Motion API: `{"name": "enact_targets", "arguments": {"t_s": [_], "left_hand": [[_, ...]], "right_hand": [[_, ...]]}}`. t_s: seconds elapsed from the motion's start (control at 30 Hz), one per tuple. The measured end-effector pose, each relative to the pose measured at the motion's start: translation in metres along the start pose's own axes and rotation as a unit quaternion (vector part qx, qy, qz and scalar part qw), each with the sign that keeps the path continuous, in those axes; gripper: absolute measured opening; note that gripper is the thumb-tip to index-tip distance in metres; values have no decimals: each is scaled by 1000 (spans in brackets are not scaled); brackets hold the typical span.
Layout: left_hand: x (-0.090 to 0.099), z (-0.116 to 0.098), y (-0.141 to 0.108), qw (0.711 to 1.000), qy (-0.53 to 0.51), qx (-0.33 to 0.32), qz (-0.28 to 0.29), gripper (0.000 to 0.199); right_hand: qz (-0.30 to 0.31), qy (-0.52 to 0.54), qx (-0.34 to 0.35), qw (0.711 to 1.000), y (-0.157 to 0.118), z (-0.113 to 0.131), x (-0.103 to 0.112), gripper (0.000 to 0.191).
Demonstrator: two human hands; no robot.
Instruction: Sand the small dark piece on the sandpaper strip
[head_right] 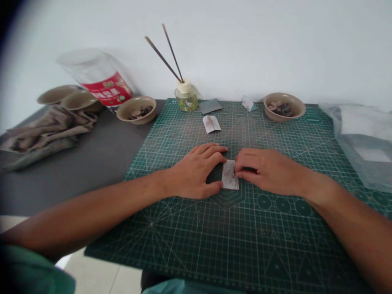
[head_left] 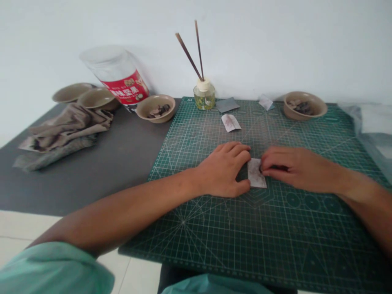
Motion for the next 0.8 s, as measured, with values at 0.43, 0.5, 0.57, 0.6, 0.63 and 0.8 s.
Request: {"name": "enact_targets", "arguments": {"t_s": [0.43, 0.5, 0.57, 0.6, 0.63, 0.8], "left_hand": [[-1, 0, 0, 1000, -4, 4, 1, 51], [-1, 0, 0, 1000, -4, -2, 0, 51], [-1, 0, 0, 1000, -5, -2, -1, 50], [-1, 0, 0, 1000, -5, 0, 0, 49], [0, 0, 0, 1000, -5, 4, 1, 49], [1, 0, -1, 1000, 2, 4, 3, 51]], "right_hand": [[31, 55, 1, 998, 4, -1, 1, 17], [29, 65, 4, 997, 4, 4, -4, 18], [-7, 27, 10, 1000, 5, 3, -9, 18], [-28, -7, 9, 1000, 6, 1, -10, 19], [-46, -46, 6, 998, 6, -2, -10, 19], [-43, -76, 0, 996, 1, -7, -2, 20]]}}
Point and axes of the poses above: each hand's wrist, its own y-axis towards the middle knuckle, its own x-axis out of the back of the hand, z = x × y, the point moved 4 cm from there along y, towards the middle knuckle, and after that the axes turned 11 degrees about x, right-handed, at the moved point
